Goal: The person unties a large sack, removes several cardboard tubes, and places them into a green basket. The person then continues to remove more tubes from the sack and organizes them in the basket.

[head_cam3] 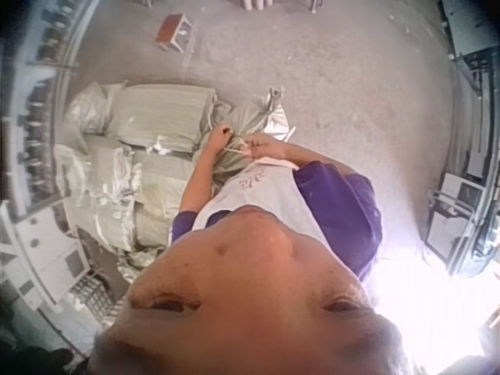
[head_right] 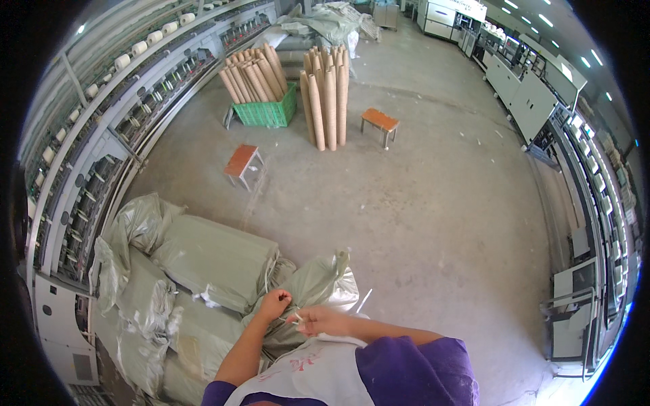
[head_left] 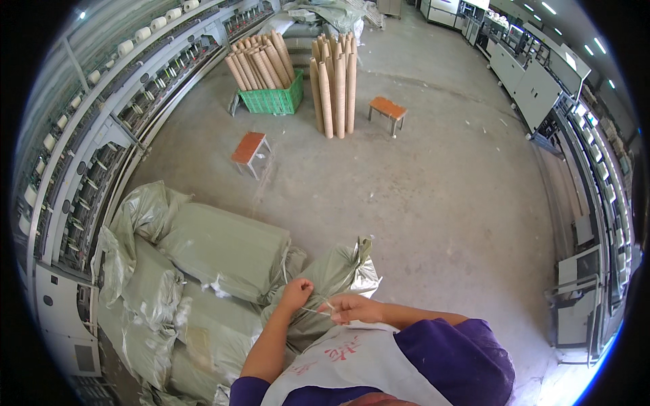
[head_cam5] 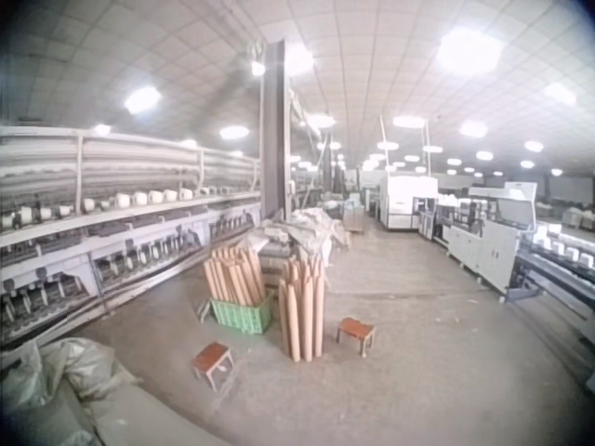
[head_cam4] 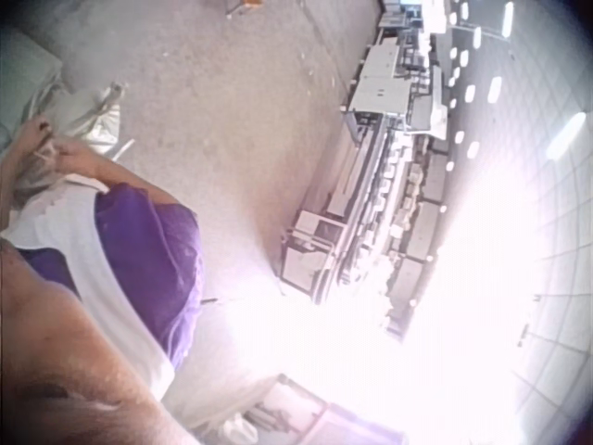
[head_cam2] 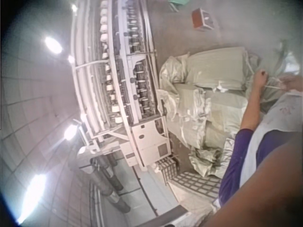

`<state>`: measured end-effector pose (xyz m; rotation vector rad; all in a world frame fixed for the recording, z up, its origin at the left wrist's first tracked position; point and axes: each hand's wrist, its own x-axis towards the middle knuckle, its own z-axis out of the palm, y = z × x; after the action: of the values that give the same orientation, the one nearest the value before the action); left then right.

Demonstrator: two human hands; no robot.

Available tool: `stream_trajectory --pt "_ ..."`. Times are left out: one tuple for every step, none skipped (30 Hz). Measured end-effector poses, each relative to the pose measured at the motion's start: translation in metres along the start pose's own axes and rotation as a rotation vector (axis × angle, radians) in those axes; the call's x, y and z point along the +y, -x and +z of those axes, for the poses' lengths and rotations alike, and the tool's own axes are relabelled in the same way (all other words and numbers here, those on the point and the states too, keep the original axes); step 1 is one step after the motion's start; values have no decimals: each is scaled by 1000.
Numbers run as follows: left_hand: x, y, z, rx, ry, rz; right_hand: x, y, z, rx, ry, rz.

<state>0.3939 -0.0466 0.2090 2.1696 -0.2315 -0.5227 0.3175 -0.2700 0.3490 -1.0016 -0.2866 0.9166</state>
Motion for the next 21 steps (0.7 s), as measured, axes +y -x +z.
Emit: stream_trajectory --pt "1 1 0 3 44 -13 -3 5 5 -38 -109 36" --pt "2 2 -1 10 61 -22 -4 9 10 -88 -215 83" --pt "3 3 -1 20 94 -26 -6 15 13 -65 -439 172" --pt "4 4 -1 26 135 -34 -6 20 14 -32 -481 120" --pt "4 5 0 21 105 -41 -7 23 14 -25 -510 83" --pt "4 5 1 12 84 -51 -7 26 12 -17 -539 49" --pt "2 6 3 8 74 -64 -6 24 11 0 -258 13" --pt "1 7 5 -4 15 -30 -7 22 7 -2 191 -135" --pt "-1 7 8 -12 -34 3 -7 19 3 -32 644 -283" --pt "-3 7 11 -35 -81 17 -10 15 -1 -52 1088 -440" --pt "-5 7 14 -6 -102 74 -8 10 2 15 956 -337" --pt "-7 7 16 6 -120 107 -10 6 4 38 1033 -222" --pt "-8 6 17 26 -133 155 -14 5 7 62 1109 -108" --pt "-10 7 18 15 -66 98 -19 7 14 88 1163 29" --pt "-10 7 19 14 7 56 -27 10 21 123 790 29" --pt "-10 7 19 24 99 37 -37 15 30 153 397 55" --pt "-9 7 19 18 63 13 -48 24 41 178 4 88" --pt "-7 8 19 22 47 7 -62 39 49 41 -155 35" --pt "-5 9 19 15 29 -27 -80 58 53 -117 -325 -18" --pt "-2 11 20 17 -14 38 -104 76 49 -285 -199 -139" --pt "2 10 20 7 -59 73 -127 90 42 -463 -83 -232"
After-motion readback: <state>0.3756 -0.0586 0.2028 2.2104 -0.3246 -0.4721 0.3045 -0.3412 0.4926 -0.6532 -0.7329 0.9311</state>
